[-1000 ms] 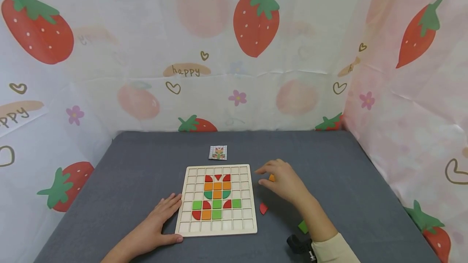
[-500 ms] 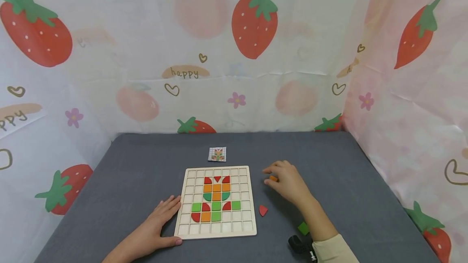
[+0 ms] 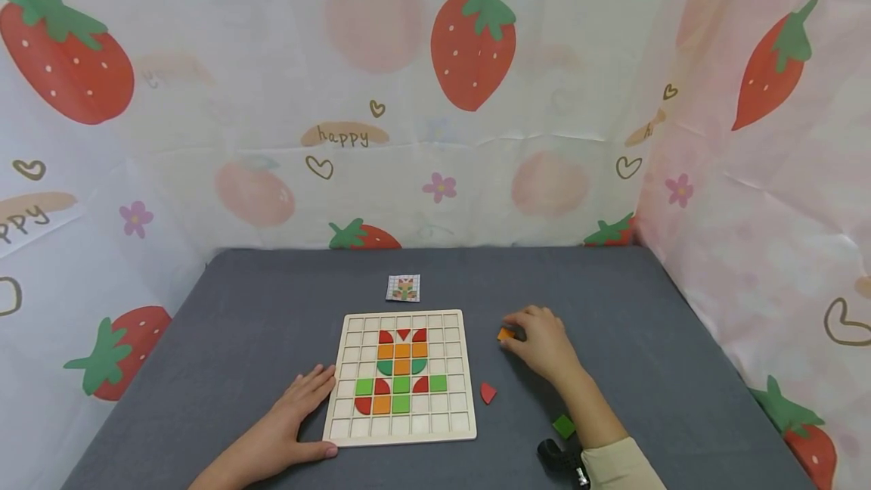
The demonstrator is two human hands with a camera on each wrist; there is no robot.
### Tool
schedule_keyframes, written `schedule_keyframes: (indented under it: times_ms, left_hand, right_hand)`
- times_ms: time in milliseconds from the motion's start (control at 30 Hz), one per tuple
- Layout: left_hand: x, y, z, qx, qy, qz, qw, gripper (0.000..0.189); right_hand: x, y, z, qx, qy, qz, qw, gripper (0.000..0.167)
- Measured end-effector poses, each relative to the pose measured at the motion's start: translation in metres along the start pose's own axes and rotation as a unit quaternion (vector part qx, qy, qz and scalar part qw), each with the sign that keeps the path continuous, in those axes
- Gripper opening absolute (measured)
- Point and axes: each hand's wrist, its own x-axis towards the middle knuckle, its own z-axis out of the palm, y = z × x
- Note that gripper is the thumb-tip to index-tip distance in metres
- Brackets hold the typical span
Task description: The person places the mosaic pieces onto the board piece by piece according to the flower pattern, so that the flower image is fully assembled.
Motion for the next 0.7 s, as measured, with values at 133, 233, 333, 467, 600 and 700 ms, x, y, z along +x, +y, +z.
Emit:
schedule_keyframes:
  times_ms: [133,233,333,467,600,700]
  left_hand:
    - [0.001,-0.001,0.000,0.002,-0.001,-0.001,1.0000,0.113]
    - [0.002,-0.001,0.000,0.005,-0.001,-0.003,1.0000,0.113]
    - [0.002,-0.001,0.000,0.009,-0.001,-0.003,1.0000,0.113]
    - [0.001,-0.002,-0.001,0.008,0.000,-0.001,1.0000,0.112]
    - [0.001,-0.003,-0.001,0.007,0.000,0.002,1.0000,0.112]
    - [0.000,-0.003,-0.001,0.007,-0.003,0.002,1.0000,0.112]
  right_hand:
    - [0.001,0.004,0.003,-0.005,-0.002,0.007,1.0000,0.038]
    - [0.001,0.007,0.006,-0.014,0.000,0.013,0.9998,0.039]
    - [0.002,0.008,0.008,-0.019,-0.001,0.018,0.9996,0.039]
    - [0.002,0.008,0.010,-0.016,-0.006,0.026,0.9995,0.036]
    - [0.002,0.008,0.013,-0.016,0.000,0.029,0.9995,0.030]
    - [0.001,0.008,0.014,-0.020,0.007,0.026,0.9995,0.026]
